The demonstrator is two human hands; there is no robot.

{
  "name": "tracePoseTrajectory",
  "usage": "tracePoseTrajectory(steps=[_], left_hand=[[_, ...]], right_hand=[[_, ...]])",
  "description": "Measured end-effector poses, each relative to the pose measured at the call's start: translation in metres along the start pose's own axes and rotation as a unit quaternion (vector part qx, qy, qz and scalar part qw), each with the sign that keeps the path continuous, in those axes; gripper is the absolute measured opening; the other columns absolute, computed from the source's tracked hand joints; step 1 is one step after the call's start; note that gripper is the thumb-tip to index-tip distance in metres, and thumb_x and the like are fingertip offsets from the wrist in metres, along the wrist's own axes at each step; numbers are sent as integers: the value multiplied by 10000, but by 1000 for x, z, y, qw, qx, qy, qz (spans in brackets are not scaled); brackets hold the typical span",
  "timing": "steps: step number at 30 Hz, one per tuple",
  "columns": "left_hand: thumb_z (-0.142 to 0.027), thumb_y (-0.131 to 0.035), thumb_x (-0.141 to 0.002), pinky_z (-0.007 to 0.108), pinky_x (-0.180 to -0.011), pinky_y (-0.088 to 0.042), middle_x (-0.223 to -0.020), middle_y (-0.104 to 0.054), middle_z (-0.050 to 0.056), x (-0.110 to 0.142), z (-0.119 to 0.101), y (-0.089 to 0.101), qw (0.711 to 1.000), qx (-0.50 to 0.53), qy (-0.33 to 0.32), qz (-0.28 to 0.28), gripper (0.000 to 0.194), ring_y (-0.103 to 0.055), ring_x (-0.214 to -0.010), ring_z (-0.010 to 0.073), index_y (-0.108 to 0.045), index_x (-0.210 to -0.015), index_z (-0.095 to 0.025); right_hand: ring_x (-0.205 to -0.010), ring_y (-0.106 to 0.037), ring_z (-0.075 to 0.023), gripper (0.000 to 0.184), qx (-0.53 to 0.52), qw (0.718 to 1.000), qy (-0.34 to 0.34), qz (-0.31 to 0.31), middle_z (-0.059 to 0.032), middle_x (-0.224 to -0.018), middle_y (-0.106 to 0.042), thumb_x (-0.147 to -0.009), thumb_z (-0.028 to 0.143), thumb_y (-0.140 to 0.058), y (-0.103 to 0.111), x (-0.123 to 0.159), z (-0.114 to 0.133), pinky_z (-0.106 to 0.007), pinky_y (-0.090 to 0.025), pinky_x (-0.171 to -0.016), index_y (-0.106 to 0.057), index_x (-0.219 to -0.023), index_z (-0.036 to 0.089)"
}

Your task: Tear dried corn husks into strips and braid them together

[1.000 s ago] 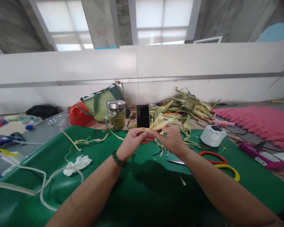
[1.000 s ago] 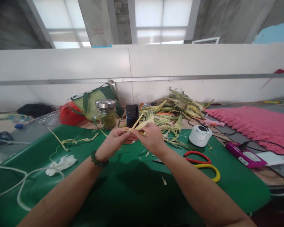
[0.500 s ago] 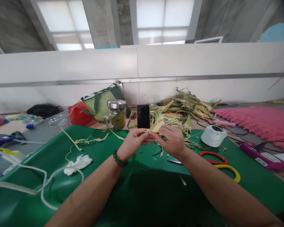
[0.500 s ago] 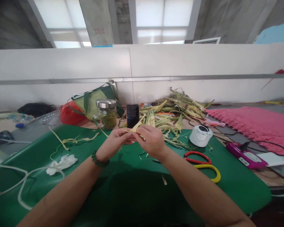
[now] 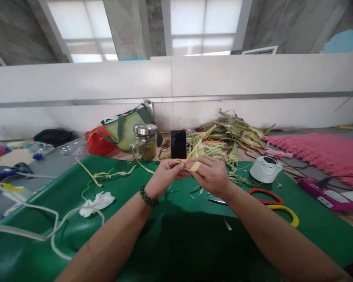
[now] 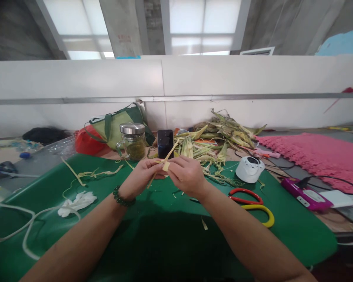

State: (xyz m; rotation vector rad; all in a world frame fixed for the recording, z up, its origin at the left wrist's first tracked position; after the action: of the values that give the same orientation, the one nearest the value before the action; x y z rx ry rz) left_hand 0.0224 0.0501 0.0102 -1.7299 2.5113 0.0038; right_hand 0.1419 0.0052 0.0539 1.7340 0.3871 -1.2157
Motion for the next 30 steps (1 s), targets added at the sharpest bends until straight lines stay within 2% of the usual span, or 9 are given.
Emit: tracePoseTrajectory(steps=[5,9,12,15,19,22,26,30], left_hand=[[-330,-715,-663,245,-636,-494,-741,-725,56,1,-1,-2,1000,27,5,1,271,-662,-694,162,-715,-857,-140],[-307,-745,-615,209,-573,-464,-653,-693,33,1,-5,-4,997,76,-9,-5,267,-587,-562,102,-729,-805,-120],[-300,-763,-597,202,-598,-468,-704,-708,49,2,-6,-2,993,115,-14,-15,298,-593,-595,99,-734,-832,-118],[-313,-767,-608,228,-635,-486,-734,-717,57,2,-7,2,993,111,-21,-24,328,-609,-617,112,-732,-875,-125],[-345,-759,-632,251,-668,-501,-757,-723,55,2,-9,3,996,85,-37,-14,336,-627,-644,126,-729,-894,-137],[-370,-745,-647,264,-692,-503,-786,-726,61,2,-12,0,996,69,-50,4,348,-645,-686,147,-726,-905,-137],[-390,-745,-638,263,-701,-504,-779,-725,56,4,-14,-3,997,44,-54,14,366,-646,-690,149,-723,-891,-126],[-409,-728,-650,259,-678,-508,-771,-722,52,4,-13,-3,999,-3,-48,0,357,-644,-696,156,-718,-863,-123]], right_hand=[[-711,-614,-164,172,67,995,67,-24,-64,-795,-703,-850,123,-491,8,-2,13,-288,-502,-640,-645,-796,178],[-766,-617,-168,207,115,986,118,12,-54,-822,-707,-860,107,-474,3,-5,25,-297,-521,-704,-662,-818,181],[-845,-626,-192,199,99,987,129,17,-73,-873,-710,-840,89,-482,0,-5,28,-332,-535,-779,-667,-852,163],[-868,-634,-199,217,27,991,129,-3,-89,-908,-709,-791,50,-483,2,-4,26,-352,-546,-807,-657,-881,142],[-863,-649,-167,218,-55,994,89,-20,-97,-917,-706,-805,42,-484,4,-2,14,-300,-559,-778,-649,-905,142],[-846,-650,-162,186,-58,996,61,-22,-97,-904,-703,-834,77,-504,5,-3,6,-283,-555,-726,-659,-903,154],[-758,-628,-165,138,-52,996,66,-8,-79,-811,-686,-839,134,-546,2,-6,4,-308,-529,-689,-678,-813,168],[-731,-613,-165,103,-91,995,-28,-17,-71,-756,-657,-812,190,-610,-2,-6,-7,-314,-513,-690,-662,-728,162]])
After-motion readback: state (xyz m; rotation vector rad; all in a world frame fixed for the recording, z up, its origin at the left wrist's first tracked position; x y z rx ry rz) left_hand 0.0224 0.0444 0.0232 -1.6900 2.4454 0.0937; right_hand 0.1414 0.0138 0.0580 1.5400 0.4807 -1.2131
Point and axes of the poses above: each hand's wrist, its own x-axis away from the middle knuckle, its own y-axis out of the back of the hand, z = x × y, the point moved 6 cm from there along -x, towards the middle knuckle
